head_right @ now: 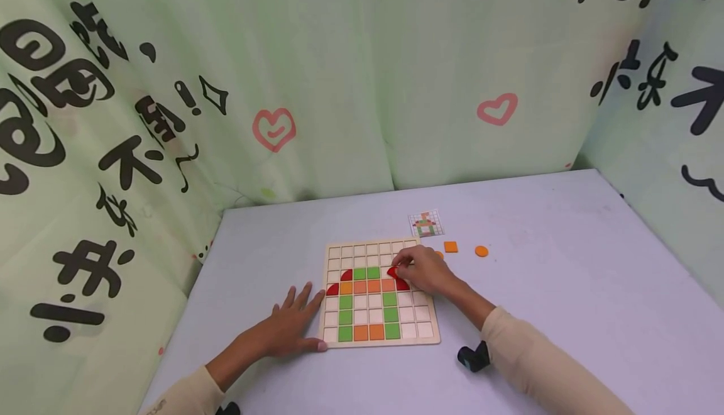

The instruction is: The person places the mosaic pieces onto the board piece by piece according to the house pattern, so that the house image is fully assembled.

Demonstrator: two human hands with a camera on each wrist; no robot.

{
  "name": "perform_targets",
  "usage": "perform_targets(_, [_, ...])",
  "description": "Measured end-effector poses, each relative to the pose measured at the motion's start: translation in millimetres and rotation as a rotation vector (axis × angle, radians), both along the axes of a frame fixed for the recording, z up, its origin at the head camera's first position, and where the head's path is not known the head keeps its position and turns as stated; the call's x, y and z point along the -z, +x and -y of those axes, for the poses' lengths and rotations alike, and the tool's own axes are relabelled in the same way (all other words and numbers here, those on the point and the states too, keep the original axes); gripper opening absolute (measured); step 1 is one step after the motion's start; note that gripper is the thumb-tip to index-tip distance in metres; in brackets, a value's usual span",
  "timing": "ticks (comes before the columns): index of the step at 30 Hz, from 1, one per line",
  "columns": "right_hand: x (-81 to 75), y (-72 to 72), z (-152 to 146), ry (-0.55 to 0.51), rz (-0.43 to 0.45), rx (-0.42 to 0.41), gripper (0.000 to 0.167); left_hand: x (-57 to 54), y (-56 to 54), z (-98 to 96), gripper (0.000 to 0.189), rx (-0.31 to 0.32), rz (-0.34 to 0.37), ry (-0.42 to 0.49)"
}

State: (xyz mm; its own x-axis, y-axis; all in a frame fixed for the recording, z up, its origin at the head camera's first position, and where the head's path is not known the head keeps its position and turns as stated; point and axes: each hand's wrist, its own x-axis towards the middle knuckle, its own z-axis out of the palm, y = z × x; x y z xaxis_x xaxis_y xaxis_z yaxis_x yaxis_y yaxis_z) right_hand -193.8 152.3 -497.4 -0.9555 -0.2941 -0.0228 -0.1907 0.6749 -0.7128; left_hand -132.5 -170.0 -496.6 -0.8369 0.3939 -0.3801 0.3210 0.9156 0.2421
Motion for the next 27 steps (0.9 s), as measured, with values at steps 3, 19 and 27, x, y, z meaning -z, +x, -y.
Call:
perform_targets(3, [0.0,0.0,5.0,0.007,-0.005,0.039,0.012,-0.8,1.1,0.2,0.106,0.001,-0.004,0.004])
perform_targets(19, [-3.0,-1.0,7.6,0.064,0.001,-0.023,0.017,-0.2,2.0,1.0,0.106,0.006,-0.010,-0.003])
perform_targets(27, [2.6,-2.9,12.8,0.131,-0.075,-0.009,0.018,1.3,1.6,1.0,0.106,0.010,-0.012,-0.012])
